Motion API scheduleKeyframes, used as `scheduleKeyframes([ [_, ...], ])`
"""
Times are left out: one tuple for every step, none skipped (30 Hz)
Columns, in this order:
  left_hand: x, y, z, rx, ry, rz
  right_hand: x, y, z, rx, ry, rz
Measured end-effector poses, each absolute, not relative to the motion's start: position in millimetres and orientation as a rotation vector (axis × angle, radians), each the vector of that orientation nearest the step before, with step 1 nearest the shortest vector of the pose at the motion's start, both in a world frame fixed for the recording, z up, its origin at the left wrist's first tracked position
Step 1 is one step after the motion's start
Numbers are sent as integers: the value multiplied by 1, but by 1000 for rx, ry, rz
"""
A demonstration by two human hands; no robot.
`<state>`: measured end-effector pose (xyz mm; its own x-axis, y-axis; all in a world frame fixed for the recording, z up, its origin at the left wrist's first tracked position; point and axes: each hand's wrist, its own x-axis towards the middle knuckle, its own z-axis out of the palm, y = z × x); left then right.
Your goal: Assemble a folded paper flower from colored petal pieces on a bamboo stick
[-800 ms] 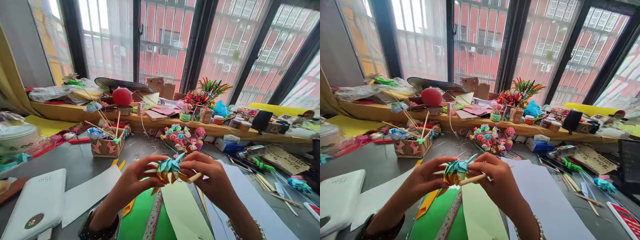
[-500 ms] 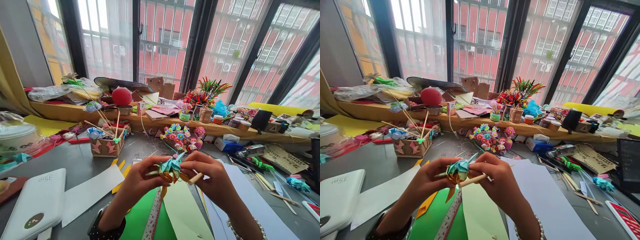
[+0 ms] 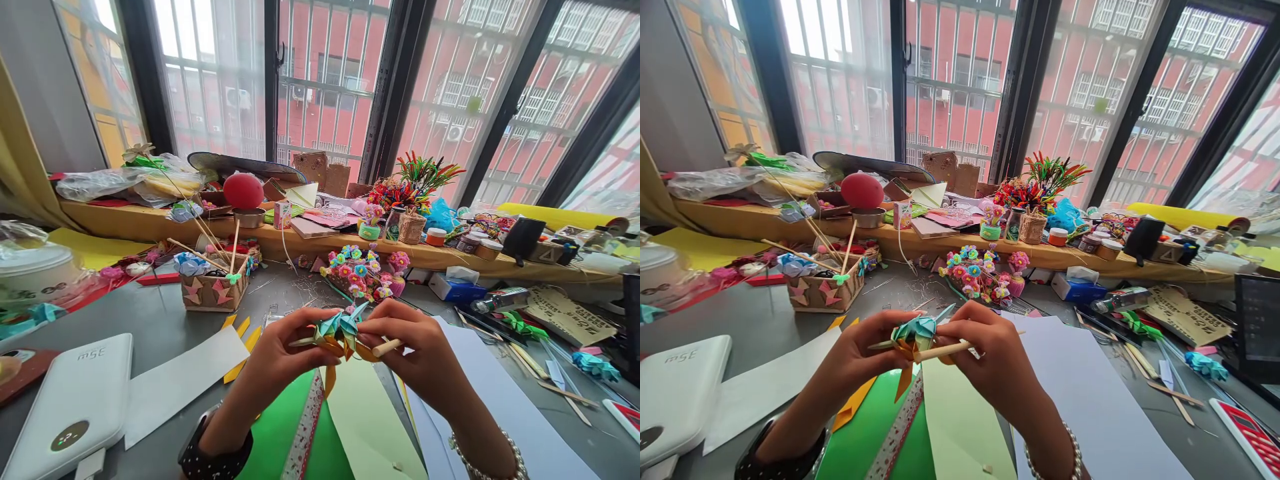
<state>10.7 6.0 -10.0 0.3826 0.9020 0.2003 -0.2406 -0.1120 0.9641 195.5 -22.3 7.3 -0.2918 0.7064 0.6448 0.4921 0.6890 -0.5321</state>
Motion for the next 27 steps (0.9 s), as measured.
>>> scheduleKeyframes([
  [10, 6, -10, 1333, 669, 1104, 195, -22, 7, -929, -1954, 279],
  [10, 6, -10, 1333, 668, 1106, 194, -23, 7, -932, -1951, 272],
  [10, 6, -10, 1333, 667, 1107, 194, -23, 7, -936, -1948, 268],
  [10, 6, -10, 1331, 665, 1107, 193, -23, 7, -941, -1944, 266],
  [10, 6, -10, 1328, 662, 1106, 193, -23, 8, -946, -1940, 267],
  [11, 5, -9, 1325, 659, 1104, 192, -23, 8, -949, -1933, 266],
  [12, 4, -9, 1320, 661, 1106, 192, -23, 8, -950, -1926, 266],
  [13, 3, -8, 1314, 667, 1114, 192, -23, 8, -951, -1922, 265],
  [14, 2, -7, 1307, 675, 1127, 192, -23, 8, -953, -1919, 263],
  [15, 0, -7, 1299, 687, 1143, 192, -23, 8, -957, -1920, 262],
  [16, -1, -6, 1292, 699, 1159, 192, -23, 7, -960, -1920, 263],
  [17, -3, -5, 1287, 711, 1170, 193, -22, 7, -962, -1921, 267],
  [17, -4, -5, 1286, 719, 1174, 193, -22, 7, -964, -1923, 273],
  [18, -4, -4, 1288, 726, 1171, 194, -22, 6, -967, -1922, 281],
  [18, -4, -4, 1291, 731, 1164, 194, -21, 6, -971, -1918, 292],
  [17, -4, -5, 1297, 733, 1154, 195, -21, 6, -977, -1917, 305],
  [17, -4, -5, 1305, 731, 1142, 195, -20, 6, -986, -1918, 316],
  [16, -3, -6, 1317, 728, 1131, 196, -20, 5, -996, -1922, 325],
  [16, -3, -6, 1331, 724, 1127, 196, -19, 5, -1006, -1926, 329],
  [15, -2, -7, 1348, 720, 1130, 197, -19, 5, -1014, -1930, 329],
  [15, -2, -7, 1363, 718, 1137, 197, -18, 5, -1020, -1931, 327],
  [15, -2, -8, 1374, 721, 1144, 198, -18, 5, -1025, -1922, 321],
  [15, -2, -8, 1376, 723, 1146, 198, -17, 5, -1029, -1909, 314],
  [15, -2, -8, 1367, 713, 1149, 198, -17, 4, -1032, -1895, 304],
  [15, -1, -8, 1346, 687, 1157, 198, -17, 4, -1034, -1882, 291],
  [16, -1, -9, 1315, 647, 1175, 198, -17, 5, -1037, -1870, 278],
  [16, -1, -9, 1276, 602, 1200, 198, -16, 5, -1039, -1856, 261],
])
